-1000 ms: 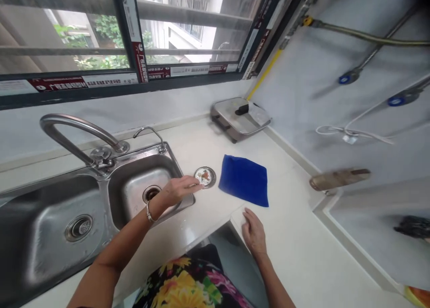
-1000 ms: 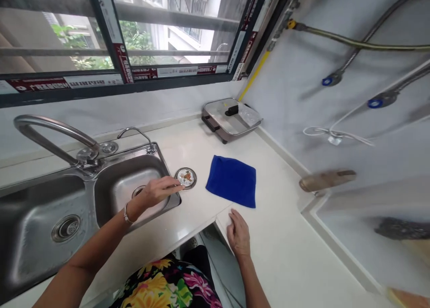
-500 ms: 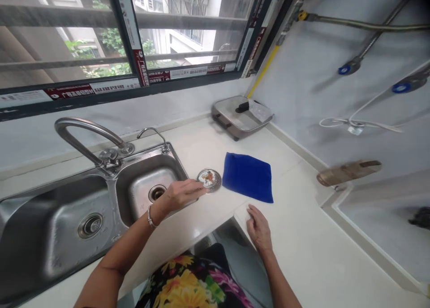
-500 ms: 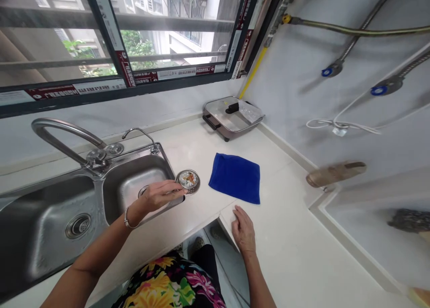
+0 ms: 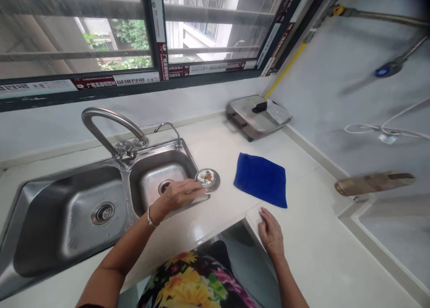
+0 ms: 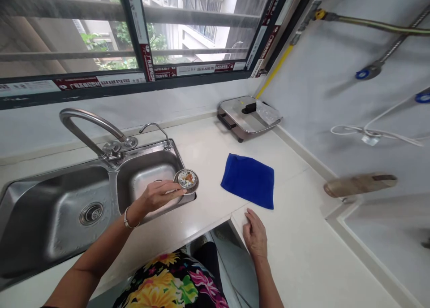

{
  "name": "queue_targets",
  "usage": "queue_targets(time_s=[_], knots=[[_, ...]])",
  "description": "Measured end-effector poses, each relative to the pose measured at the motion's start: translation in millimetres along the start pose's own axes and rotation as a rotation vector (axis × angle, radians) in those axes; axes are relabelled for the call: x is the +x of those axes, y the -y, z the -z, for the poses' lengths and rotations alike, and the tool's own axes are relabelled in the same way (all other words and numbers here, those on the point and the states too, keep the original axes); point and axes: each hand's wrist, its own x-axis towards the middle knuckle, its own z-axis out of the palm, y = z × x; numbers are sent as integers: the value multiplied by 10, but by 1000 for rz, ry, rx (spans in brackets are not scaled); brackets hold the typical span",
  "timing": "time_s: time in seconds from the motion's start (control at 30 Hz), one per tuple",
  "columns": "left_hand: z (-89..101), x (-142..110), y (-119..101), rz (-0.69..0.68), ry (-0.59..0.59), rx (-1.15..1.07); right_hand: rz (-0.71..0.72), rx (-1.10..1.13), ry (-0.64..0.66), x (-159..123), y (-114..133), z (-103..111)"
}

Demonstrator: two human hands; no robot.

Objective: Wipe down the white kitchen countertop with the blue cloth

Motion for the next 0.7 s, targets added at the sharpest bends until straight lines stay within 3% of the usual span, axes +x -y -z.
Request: queue_targets(time_s=[0.3,0.43,0.5,0.53,0.63,0.7], knots=[[22,-424,113,140,23,-71,-20,-64,21,-53,0,-14],[-55,-686,217,338,43,-198,-14,-73,23,-52,17,-1],[-160,-859,290,569,48,-348,-11,-81,24,-51,13,11],[-229,-953,330,765,10,-482,-10,-87,26,-52,8,17],[-464,-1241,452,1490,-262,-917,5,-93,49,-59,-18,31],[-619,-1419,527,1814,-451,-1028,12,-87,60,-63,-32,37]])
